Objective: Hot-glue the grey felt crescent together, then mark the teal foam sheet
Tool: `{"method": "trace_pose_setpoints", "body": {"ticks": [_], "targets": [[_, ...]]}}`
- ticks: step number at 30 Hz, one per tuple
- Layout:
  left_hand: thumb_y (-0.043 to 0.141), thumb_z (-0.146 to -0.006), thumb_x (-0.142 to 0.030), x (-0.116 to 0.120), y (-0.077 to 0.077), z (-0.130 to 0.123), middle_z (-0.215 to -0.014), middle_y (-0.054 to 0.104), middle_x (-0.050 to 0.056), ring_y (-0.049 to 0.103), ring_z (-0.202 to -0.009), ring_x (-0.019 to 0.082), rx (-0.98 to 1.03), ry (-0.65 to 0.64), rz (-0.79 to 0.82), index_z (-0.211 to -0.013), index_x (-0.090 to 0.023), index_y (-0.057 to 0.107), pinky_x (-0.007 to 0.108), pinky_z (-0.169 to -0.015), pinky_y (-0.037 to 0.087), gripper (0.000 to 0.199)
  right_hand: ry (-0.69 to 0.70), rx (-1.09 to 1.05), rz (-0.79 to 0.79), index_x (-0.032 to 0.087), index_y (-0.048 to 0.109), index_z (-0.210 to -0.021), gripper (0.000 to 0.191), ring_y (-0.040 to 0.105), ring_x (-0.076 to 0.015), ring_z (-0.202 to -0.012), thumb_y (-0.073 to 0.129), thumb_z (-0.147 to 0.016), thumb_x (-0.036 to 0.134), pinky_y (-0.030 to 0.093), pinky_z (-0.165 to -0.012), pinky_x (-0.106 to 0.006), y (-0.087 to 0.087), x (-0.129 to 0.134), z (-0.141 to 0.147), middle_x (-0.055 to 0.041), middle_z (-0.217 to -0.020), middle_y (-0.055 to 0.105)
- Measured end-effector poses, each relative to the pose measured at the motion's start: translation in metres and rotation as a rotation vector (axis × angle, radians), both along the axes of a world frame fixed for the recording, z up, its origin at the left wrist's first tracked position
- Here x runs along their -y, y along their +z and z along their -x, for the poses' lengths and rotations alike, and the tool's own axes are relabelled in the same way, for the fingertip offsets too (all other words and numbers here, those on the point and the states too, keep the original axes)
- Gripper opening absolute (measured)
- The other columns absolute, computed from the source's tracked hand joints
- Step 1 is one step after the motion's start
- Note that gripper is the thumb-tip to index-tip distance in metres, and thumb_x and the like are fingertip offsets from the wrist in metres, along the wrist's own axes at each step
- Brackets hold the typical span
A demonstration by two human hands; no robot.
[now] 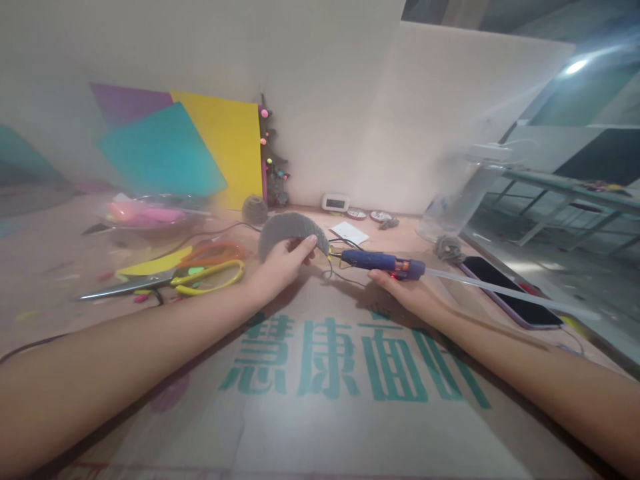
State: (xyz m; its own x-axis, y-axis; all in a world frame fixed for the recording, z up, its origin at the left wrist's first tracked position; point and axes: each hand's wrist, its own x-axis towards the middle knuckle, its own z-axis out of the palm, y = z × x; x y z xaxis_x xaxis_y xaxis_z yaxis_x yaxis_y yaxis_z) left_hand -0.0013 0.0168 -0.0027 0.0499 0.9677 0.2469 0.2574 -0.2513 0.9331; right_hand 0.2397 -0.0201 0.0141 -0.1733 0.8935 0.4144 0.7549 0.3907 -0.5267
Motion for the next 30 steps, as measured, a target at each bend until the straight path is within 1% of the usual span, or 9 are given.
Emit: {"method": "trace_pose_setpoints", "body": {"ticks": [4, 12, 17, 21, 25, 27, 30], "targets": [[0.052, -0.082, -0.057, 0.0012, 0.0021, -0.0015, -0.065, 0.055, 0.0, 0.05, -0.065, 0.015, 0.017, -0.013, -0.003, -0.066, -0.017, 0.056, 0.028, -0.065, 0.036, 0.043, 0.022, -0.026, 0.027, 0.025, 0.075, -0.094, 0.03, 0.072, -0.0286, -0.084, 0.059, -0.084, 0.048, 0.06, -0.075, -0.038, 0.0002, -0.0004, 0.0002, -0.0049, -0.09, 0.077], [0.052, -0.082, -0.058, -0.0003, 0.0001, -0.0004, -0.067, 0.057, 0.0, 0.052, -0.066, 0.015, 0.011, -0.018, 0.005, -0.066, -0.017, 0.056, 0.028, -0.065, 0.036, 0.044, 0.038, -0.039, 0.02, 0.024, 0.075, -0.089, 0.028, 0.071, -0.0282, -0.083, 0.06, -0.083, 0.047, 0.058, -0.076, -0.038, 0.0018, -0.0012, 0.0007, -0.0055, -0.087, 0.076], [0.053, -0.081, -0.059, -0.001, -0.0013, 0.0002, -0.069, 0.059, 0.002, 0.053, -0.068, 0.016, 0.011, -0.019, 0.0, -0.067, -0.017, 0.057, 0.028, -0.066, 0.037, 0.044, -0.004, -0.041, 0.018, 0.023, 0.074, -0.085, 0.032, 0.071, -0.0268, -0.078, 0.059, -0.081, 0.05, 0.058, -0.072, -0.037, 0.0019, -0.0014, 0.0014, -0.0051, -0.083, 0.075], [0.053, -0.082, -0.058, -0.0009, -0.0014, 0.0005, -0.069, 0.06, 0.002, 0.054, -0.069, 0.017, 0.008, -0.019, 0.001, -0.068, -0.016, 0.058, 0.029, -0.067, 0.038, 0.044, -0.037, 0.0, -0.001, 0.022, 0.074, -0.083, 0.031, 0.07, -0.0251, -0.074, 0.059, -0.081, 0.049, 0.058, -0.069, -0.035, 0.0014, -0.0017, 0.0008, -0.0048, -0.079, 0.074], [0.053, -0.083, -0.058, -0.001, -0.0012, 0.0008, -0.07, 0.06, 0.002, 0.055, -0.07, 0.017, 0.01, -0.035, 0.005, -0.069, -0.016, 0.058, 0.028, -0.068, 0.038, 0.044, -0.061, 0.019, -0.007, 0.023, 0.074, -0.08, 0.032, 0.07, -0.0254, -0.072, 0.059, -0.081, 0.052, 0.057, -0.067, -0.035, -0.0006, -0.0027, -0.0009, -0.005, -0.077, 0.074], [0.052, -0.083, -0.058, -0.001, -0.0012, 0.0005, -0.07, 0.06, 0.002, 0.055, -0.07, 0.016, 0.014, -0.046, 0.003, -0.069, -0.017, 0.058, 0.028, -0.067, 0.038, 0.044, -0.06, 0.02, -0.003, 0.023, 0.074, -0.081, 0.033, 0.07, -0.0251, -0.073, 0.059, -0.081, 0.053, 0.057, -0.067, -0.034, -0.0014, -0.0031, -0.0012, -0.0045, -0.078, 0.075], [0.052, -0.083, -0.057, -0.0006, -0.001, -0.0004, -0.069, 0.059, 0.001, 0.054, -0.069, 0.016, 0.017, -0.052, -0.004, -0.068, -0.017, 0.057, 0.028, -0.067, 0.038, 0.043, -0.041, 0.004, -0.001, 0.024, 0.075, -0.086, 0.032, 0.07, -0.0242, -0.077, 0.058, -0.083, 0.051, 0.057, -0.072, -0.034, -0.0026, -0.0039, -0.0013, -0.0034, -0.083, 0.076]]}}
